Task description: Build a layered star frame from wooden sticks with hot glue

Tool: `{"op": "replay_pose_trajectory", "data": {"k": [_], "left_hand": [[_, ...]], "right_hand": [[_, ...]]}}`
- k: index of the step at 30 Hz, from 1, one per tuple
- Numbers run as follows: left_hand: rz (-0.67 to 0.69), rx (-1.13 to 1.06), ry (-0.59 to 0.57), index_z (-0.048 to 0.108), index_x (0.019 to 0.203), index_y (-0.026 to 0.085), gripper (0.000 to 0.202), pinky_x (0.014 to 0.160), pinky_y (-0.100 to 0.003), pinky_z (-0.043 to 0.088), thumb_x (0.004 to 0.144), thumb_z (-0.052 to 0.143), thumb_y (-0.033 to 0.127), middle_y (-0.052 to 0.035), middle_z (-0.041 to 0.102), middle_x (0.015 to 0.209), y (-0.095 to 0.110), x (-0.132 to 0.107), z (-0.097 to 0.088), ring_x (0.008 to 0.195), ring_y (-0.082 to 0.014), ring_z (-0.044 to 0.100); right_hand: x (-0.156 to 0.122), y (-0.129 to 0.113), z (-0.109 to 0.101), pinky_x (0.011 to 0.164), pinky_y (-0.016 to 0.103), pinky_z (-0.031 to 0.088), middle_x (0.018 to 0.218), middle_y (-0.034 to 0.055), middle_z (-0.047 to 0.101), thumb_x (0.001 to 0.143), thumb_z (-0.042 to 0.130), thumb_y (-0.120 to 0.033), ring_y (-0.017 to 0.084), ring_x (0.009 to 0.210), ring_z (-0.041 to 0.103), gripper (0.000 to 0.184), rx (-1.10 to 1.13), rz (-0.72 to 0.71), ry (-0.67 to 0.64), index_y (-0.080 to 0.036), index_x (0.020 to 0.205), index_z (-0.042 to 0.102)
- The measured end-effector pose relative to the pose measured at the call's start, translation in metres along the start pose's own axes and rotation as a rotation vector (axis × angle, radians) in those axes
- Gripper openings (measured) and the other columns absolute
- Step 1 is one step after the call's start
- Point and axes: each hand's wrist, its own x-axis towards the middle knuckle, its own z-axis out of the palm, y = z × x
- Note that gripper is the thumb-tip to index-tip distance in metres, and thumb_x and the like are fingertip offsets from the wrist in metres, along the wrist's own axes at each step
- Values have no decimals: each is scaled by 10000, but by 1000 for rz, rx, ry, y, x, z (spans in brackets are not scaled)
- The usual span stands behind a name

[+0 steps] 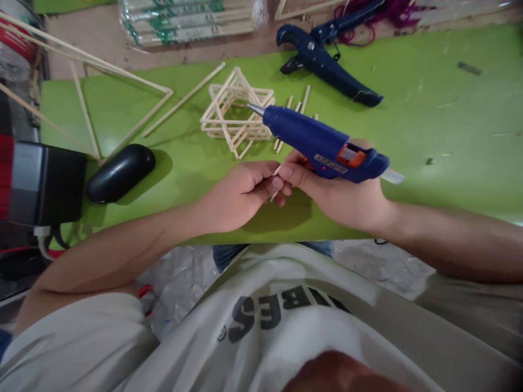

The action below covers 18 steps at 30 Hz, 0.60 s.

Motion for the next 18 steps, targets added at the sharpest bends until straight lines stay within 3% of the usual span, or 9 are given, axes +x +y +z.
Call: {"op": "replay_pose_trajectory", "data": {"k": [2,4,7,12,18], "left_hand": [[-31,-11,-10,727,973,182,564,583,-234,537,1171,640,703,-58,827,917,0,-1,-2,595,-88,642],[-57,-47,-3,750,995,183,552,575,-233,573,1159,665,703,-71,849,985,-2,-1,-4,619,-102,703],[-69,-109,-8,773,1024,184,508,668,-246,674,1153,700,670,-77,863,1023,-5,-2,-6,744,-147,814],[-58,-140,-28,784,1009,182,463,791,-265,737,1174,697,606,-75,868,1013,-9,-3,-6,841,-162,851],[-48,-154,-16,780,997,202,414,855,-297,758,1105,816,600,-54,866,994,-10,-4,-7,918,-196,878]], "right_hand": [[-1,1,0,708,410,747,803,-6,826,903,1040,-574,212,704,802,340,-9,-19,12,-306,910,831],[-3,3,-1,701,411,737,825,-6,834,913,1033,-555,218,715,804,311,-37,-35,48,-315,935,836],[-7,6,-4,667,413,717,851,-12,842,932,1021,-482,228,728,798,227,-121,-50,65,-338,933,846],[-9,7,-7,607,384,639,864,-8,837,985,965,-376,209,720,748,131,-252,-81,50,-327,927,858],[-7,1,-5,557,365,559,771,-13,768,985,931,-334,195,661,654,187,-330,-72,75,-320,839,815]]}}
